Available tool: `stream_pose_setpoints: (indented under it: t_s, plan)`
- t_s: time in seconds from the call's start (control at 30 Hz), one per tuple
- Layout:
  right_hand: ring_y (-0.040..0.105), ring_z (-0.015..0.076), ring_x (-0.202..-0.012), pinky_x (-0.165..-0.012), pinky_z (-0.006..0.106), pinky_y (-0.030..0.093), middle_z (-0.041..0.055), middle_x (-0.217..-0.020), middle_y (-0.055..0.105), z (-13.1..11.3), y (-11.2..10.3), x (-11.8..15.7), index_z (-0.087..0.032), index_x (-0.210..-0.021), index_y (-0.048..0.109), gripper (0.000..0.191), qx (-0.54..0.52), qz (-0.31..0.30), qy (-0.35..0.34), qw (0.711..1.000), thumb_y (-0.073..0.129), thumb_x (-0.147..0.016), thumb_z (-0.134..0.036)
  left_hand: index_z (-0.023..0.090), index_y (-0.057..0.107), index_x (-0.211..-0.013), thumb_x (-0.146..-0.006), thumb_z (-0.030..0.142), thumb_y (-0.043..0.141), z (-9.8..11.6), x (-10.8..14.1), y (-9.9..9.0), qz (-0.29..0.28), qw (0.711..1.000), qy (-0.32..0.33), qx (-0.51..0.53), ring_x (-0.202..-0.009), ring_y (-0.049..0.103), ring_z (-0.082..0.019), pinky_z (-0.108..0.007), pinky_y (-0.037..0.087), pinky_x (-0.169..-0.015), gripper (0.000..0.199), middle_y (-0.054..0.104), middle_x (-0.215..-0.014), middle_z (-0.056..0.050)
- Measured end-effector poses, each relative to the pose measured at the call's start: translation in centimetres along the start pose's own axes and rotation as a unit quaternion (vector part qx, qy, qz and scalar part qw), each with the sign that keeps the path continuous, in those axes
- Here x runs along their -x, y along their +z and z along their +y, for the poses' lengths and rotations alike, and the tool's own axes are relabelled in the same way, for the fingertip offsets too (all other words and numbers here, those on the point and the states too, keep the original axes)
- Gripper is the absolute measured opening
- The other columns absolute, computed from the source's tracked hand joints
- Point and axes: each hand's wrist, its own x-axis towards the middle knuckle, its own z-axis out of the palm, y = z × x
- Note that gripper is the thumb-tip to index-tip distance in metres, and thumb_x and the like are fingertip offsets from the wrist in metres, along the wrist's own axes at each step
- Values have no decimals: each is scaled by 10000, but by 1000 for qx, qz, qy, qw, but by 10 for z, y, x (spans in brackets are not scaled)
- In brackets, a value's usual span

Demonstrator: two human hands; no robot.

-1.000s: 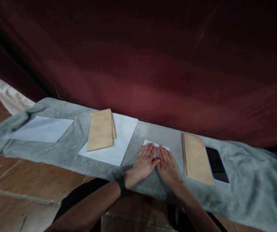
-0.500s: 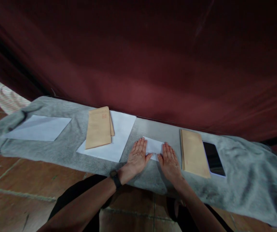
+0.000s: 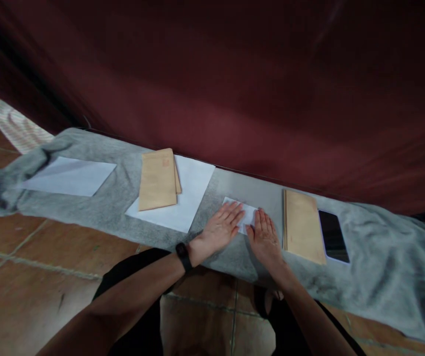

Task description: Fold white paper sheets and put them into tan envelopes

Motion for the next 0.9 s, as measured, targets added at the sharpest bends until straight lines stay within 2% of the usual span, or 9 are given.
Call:
stream_pose_setpoints:
  t_s: [0.1, 0.17, 0.3, 0.5, 0.67, 0.73, 0.9]
  plan:
    - [313, 331, -1509, -1197, 536, 314, 238, -1627, 327, 1, 2, 0, -23, -1579, 291, 627, -2, -2, -3, 1000, 309, -1061, -376, 144, 424, -1521, -1049, 309, 381, 2, 0, -2, -25, 998, 59, 12, -1529, 307, -217, -432, 157, -1281, 501, 411, -1617, -117]
    - [303, 333, -1514, -1198, 542, 316, 242, -1630, 317, 2, 2, 1, -18, -1583, 277, 632, -2, -3, -9, 1000, 315, -1060, -371, 130, 422, -1520, -1053, 340, 393, 2, 1, -2, -33, 997, 68, 17, -1522, 323, -222, -427, 156, -1278, 513, 419, -1609, -129]
    - [308, 335, -1511, -1192, 548, 328, 241, -1631, 316, 2, 1, 1, -33, -1597, 241, 635, -1, 0, -19, 1000, 308, -1065, -374, 132, 377, -1544, -1048, 384, 416, 0, 5, 1, -27, 997, 74, 22, -1548, 258, -226, -424, 131, -1279, 557, 364, -1639, -127]
    - [332, 336, -1502, -1185, 532, 335, 239, -1632, 318, 3, -1, 0, -43, -1594, 255, 625, 0, -7, -17, 1000, 327, -1062, -363, 128, 369, -1547, -1060, 399, 376, 0, 6, 3, -29, 997, 72, 13, -1559, 224, -227, -423, 116, -1281, 557, 312, -1663, -116]
    - [327, 352, -1503, -1177, 588, 322, 259, -1612, 345, 2, -3, -3, -37, -1585, 269, 615, -27, 3, -17, 999, 315, -1068, -367, 132, 364, -1551, -1057, 402, 378, 2, 5, 0, -46, 997, 68, -4, -1554, 242, -220, -431, 136, -1280, 563, 308, -1662, -123]
    - [307, 333, -1516, -1188, 586, 311, 245, -1613, 353, -3, -5, -4, -47, -1583, 285, 601, -52, -1, -21, 998, 273, -1078, -373, 116, 345, -1560, -1061, 402, 357, 3, 4, 0, -52, 996, 69, -8, -1554, 240, -218, -424, 136, -1280, 575, 304, -1661, -136]
    - [298, 246, -1529, -1226, 501, 295, 179, -1636, 345, -23, -6, -6, -99, -1605, 262, 613, -110, -41, -48, 992, 178, -1092, -423, 55, 290, -1574, -1063, 313, 275, 6, 5, 5, -28, 999, 38, -12, -1555, 232, -212, -405, 137, -1281, 572, 327, -1647, -160]
